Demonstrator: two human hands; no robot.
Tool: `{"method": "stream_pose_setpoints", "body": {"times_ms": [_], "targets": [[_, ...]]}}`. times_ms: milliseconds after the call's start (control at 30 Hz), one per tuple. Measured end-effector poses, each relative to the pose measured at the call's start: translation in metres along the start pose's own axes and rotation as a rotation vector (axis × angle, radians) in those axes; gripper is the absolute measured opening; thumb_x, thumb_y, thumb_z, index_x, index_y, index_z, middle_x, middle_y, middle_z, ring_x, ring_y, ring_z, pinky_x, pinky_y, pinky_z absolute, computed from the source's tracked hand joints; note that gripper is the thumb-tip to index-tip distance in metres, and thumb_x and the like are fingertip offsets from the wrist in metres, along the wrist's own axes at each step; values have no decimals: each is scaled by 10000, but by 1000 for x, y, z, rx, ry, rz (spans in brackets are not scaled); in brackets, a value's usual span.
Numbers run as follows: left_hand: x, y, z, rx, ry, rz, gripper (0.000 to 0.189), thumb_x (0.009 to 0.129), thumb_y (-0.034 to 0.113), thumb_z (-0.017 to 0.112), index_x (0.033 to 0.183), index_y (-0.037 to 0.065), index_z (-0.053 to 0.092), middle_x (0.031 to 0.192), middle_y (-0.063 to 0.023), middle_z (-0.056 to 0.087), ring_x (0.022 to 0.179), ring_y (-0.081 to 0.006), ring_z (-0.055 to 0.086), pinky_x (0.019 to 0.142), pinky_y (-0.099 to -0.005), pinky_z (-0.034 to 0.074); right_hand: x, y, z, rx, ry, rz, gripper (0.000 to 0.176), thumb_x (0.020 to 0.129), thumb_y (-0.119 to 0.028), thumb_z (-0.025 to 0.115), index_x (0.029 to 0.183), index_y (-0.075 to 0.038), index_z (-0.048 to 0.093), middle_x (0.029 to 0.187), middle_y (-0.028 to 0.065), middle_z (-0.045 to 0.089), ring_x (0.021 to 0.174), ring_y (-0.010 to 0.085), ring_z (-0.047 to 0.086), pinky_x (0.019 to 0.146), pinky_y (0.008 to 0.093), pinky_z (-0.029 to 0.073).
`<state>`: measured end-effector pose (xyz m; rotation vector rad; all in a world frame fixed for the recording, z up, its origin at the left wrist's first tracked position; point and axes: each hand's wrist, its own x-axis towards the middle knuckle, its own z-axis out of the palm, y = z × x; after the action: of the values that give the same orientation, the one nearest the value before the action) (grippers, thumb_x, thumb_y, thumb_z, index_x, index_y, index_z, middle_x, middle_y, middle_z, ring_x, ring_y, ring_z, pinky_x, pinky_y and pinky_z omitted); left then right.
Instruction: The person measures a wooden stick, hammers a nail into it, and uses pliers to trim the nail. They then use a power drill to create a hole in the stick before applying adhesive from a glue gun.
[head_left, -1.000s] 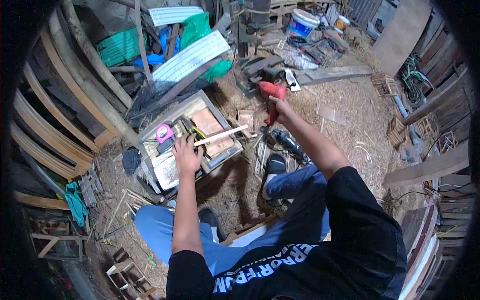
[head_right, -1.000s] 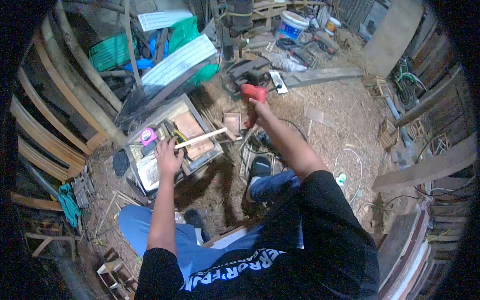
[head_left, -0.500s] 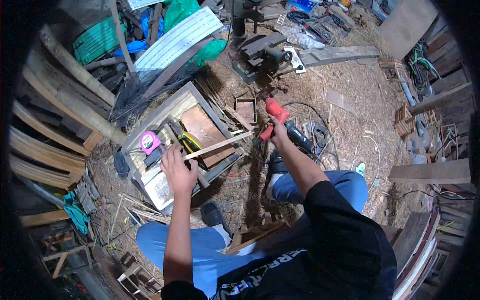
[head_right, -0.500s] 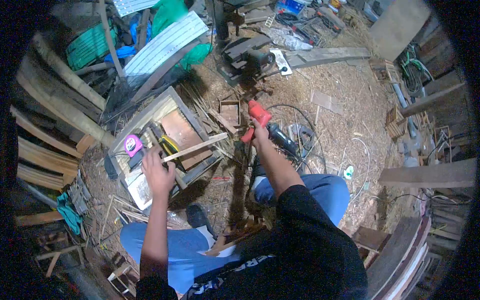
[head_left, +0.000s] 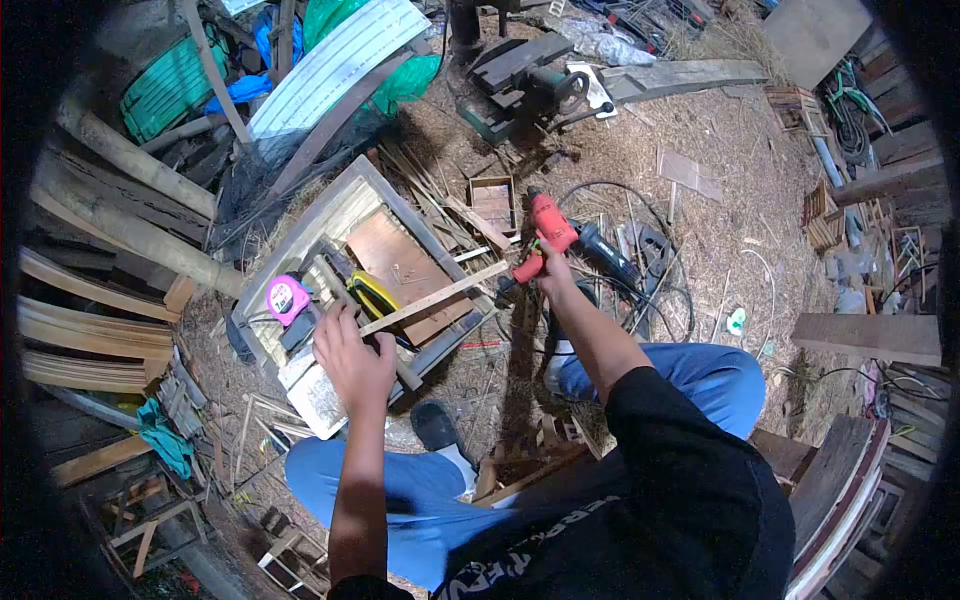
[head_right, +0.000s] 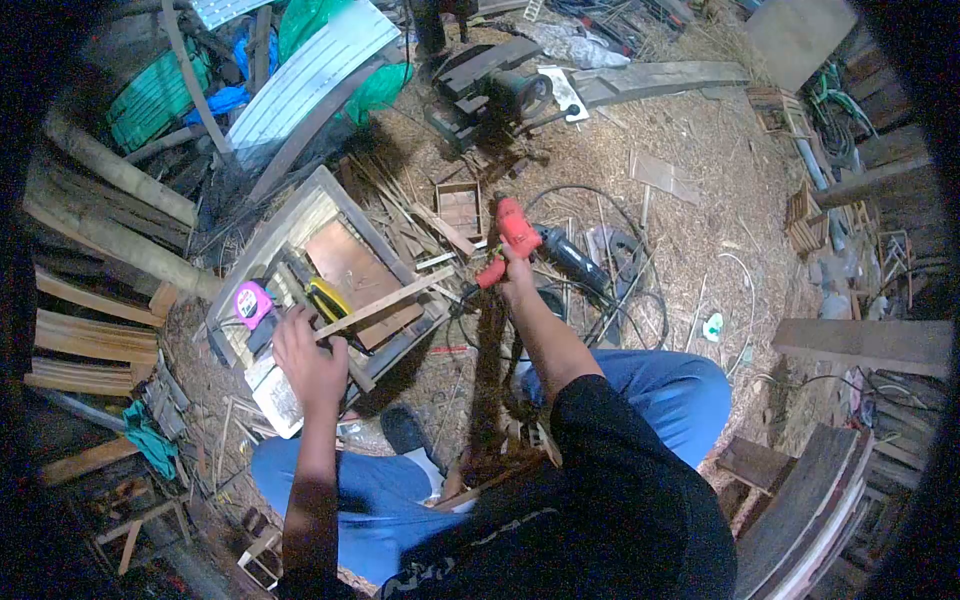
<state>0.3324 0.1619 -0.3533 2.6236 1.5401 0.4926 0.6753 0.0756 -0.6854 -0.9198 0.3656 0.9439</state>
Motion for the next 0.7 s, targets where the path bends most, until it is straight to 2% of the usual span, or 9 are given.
{"method": "stream_pose_setpoints", "body": {"times_ms": [100, 200, 300, 467, 567, 700], "targets": [[0, 0, 1, 9, 2, 1, 476, 806, 191, 702, 1252, 46, 622, 1437, -144, 559, 1392, -382, 455, 1193, -522, 312, 1, 4, 3, -45, -6, -26, 346, 999, -200, 756, 1324, -160, 643, 974, 30, 621, 828, 204, 613, 759, 409, 574], [0, 1, 1, 17, 3, -4, 456, 804, 188, 706, 1231, 49, 630, 1434, -145, 561, 1391, -382, 456, 1191, -526, 314, 7, 17, 9, 109, 74, 78, 327, 1007, -207, 748, 1316, -171, 645, 968, 38, 617, 840, 218, 607, 769, 421, 576], [-1, -1, 2, 7, 4, 4, 465, 797, 191, 696, 1241, 69, 630, 1437, -142, 561, 1398, -389, 453, 1198, -536, 303, 6, 30, 18, 165, 109, 45, 337, 1009, -204, 748, 1325, -184, 634, 962, 47, 616, 838, 233, 612, 776, 439, 577], [-1, -1, 1, 0, 6, 7, 464, 793, 188, 694, 1239, 74, 633, 1433, -142, 567, 1393, -392, 459, 1196, -541, 307, 9, 34, 9, 151, 71, -16, 372, 1004, -173, 750, 1346, -131, 610, 1024, 43, 658, 890, 219, 645, 808, 420, 579], [0, 0, 2, 3, 11, 9, 456, 789, 188, 706, 1224, 69, 635, 1433, -143, 567, 1394, -388, 456, 1192, -541, 310, 1, 25, 5, 118, -9, -22, 393, 1002, -128, 737, 1369, -140, 594, 1049, 49, 662, 876, 220, 651, 801, 420, 587], [-1, -2, 3, 4, 9, 11, 450, 785, 195, 725, 1206, 63, 640, 1438, -143, 563, 1397, -384, 451, 1192, -542, 307, -1, 25, 3, 96, 9, 10, 398, 1002, -109, 722, 1369, -137, 572, 1076, 64, 670, 889, 234, 664, 816, 429, 599]]}}
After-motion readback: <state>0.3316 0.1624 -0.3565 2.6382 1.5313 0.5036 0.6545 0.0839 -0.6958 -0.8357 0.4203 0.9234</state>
